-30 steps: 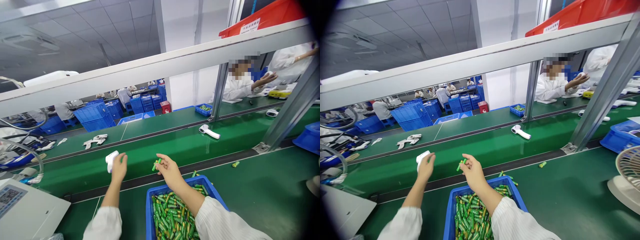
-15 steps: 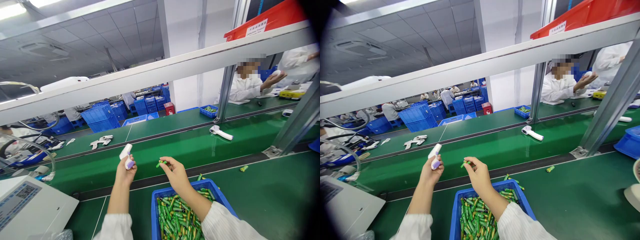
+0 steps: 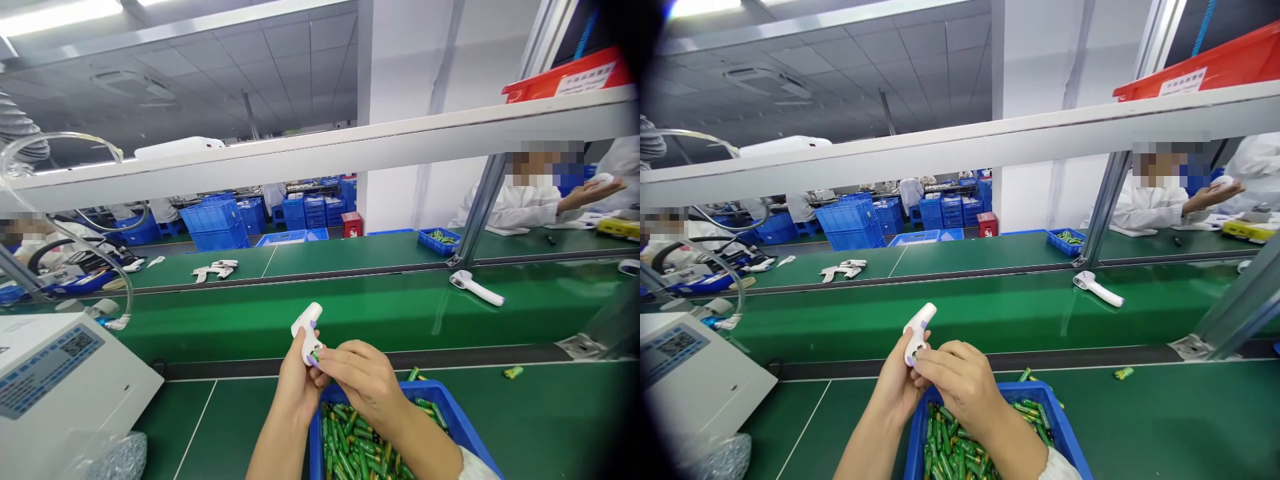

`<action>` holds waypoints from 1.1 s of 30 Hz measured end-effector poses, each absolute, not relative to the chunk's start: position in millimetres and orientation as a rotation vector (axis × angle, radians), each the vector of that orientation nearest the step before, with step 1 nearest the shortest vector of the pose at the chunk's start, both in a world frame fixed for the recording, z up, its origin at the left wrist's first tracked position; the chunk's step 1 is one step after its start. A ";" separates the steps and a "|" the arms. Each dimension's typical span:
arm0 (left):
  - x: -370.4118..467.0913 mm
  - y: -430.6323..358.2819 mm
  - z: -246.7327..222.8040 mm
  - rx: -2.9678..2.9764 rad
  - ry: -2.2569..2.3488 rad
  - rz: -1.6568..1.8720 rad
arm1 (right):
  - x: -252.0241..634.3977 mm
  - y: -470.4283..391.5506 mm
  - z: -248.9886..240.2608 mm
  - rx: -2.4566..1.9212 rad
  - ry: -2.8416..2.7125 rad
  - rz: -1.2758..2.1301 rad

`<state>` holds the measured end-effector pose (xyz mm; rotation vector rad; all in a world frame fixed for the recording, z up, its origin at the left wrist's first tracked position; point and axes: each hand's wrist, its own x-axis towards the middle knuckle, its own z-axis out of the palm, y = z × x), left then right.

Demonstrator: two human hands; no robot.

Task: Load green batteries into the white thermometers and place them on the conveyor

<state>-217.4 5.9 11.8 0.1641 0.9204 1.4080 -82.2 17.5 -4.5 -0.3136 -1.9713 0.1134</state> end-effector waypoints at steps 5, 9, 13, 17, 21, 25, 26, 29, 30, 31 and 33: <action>-221.9 4.9 5.0 0.151 0.902 1.347 | -81.7 15.4 -1.0 -0.301 -2.034 0.006; -222.4 4.3 2.8 0.171 0.871 1.318 | -81.5 13.8 -1.3 -0.343 -2.056 0.016; -216.4 3.0 5.5 0.083 0.847 1.281 | -83.5 12.8 -5.1 -0.420 -2.039 0.092; -210.5 1.1 10.4 -0.005 0.771 1.223 | -86.2 11.4 -7.0 -0.441 -2.019 0.130; -208.3 0.7 10.3 -0.042 0.656 1.221 | -86.3 11.1 -9.1 -0.458 -1.990 0.272; -206.2 1.7 7.8 -0.047 0.631 1.246 | -85.8 11.8 -13.7 -0.539 -1.962 0.362; -205.6 1.9 7.2 -0.051 0.640 1.251 | -85.8 12.0 -14.9 -0.550 -1.959 0.370; -203.9 2.6 4.2 -0.023 0.646 1.275 | -85.9 12.7 -17.4 -0.562 -1.940 0.383; -203.4 2.9 2.8 -0.004 0.652 1.288 | -85.9 13.0 -17.7 -0.566 -1.926 0.390; -203.0 3.3 1.2 0.014 0.663 1.303 | -85.8 13.2 -17.7 -0.571 -1.910 0.400; -202.6 4.2 -1.6 0.032 0.691 1.329 | -85.4 13.6 -17.0 -0.575 -1.886 0.427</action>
